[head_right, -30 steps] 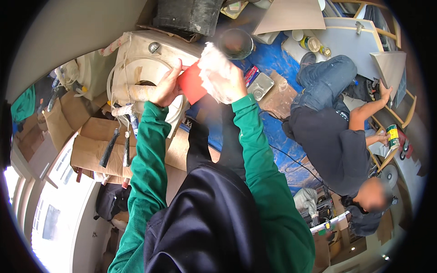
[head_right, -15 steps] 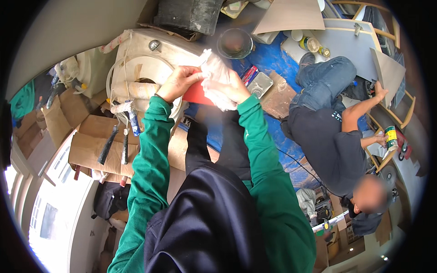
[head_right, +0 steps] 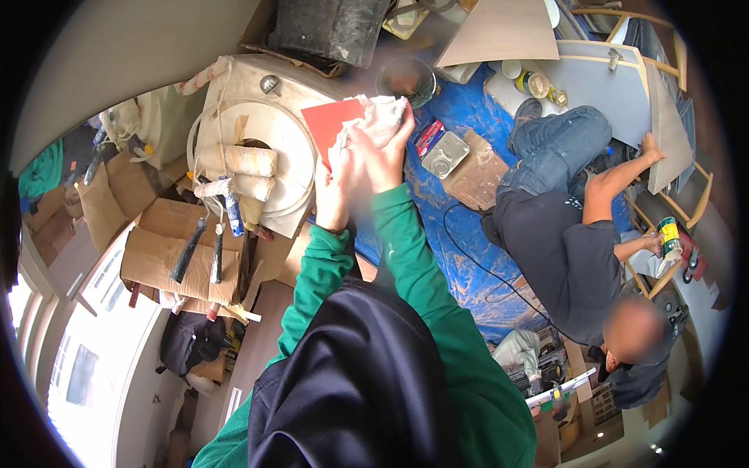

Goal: The person applies a yellow liquid finish to a rectangular piece of wood using a red sanding block. They spread the liquid across the surface, then pour more from a metal can onto the block to continue the application. The person moves around the workshop, briefly handling other wood pieces before returning to the task.

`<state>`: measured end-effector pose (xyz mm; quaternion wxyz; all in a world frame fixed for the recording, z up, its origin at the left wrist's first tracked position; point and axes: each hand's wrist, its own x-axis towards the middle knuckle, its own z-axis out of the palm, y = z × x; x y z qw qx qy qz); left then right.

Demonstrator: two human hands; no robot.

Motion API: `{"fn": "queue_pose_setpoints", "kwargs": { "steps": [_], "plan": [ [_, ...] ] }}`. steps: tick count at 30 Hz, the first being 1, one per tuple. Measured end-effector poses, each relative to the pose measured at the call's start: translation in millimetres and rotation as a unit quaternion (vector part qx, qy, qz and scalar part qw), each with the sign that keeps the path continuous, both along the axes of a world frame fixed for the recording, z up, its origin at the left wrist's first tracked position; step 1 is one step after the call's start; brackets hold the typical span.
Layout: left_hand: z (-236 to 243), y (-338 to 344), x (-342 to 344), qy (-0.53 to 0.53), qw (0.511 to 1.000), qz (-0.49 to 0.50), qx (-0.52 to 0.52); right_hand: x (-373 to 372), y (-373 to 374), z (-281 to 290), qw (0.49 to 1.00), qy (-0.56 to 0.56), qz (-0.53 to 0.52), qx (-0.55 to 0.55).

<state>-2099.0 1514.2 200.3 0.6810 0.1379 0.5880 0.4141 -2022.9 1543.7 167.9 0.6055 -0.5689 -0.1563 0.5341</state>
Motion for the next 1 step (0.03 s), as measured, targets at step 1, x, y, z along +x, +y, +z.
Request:
{"fn": "queue_pose_setpoints", "kwargs": {
  "steps": [1],
  "plan": [
    [-5.3,-0.6,-5.3,0.025,0.999,-0.008,0.031,16.7,3.7,0.2,0.997,0.013,0.074,0.029]
  ]
}}
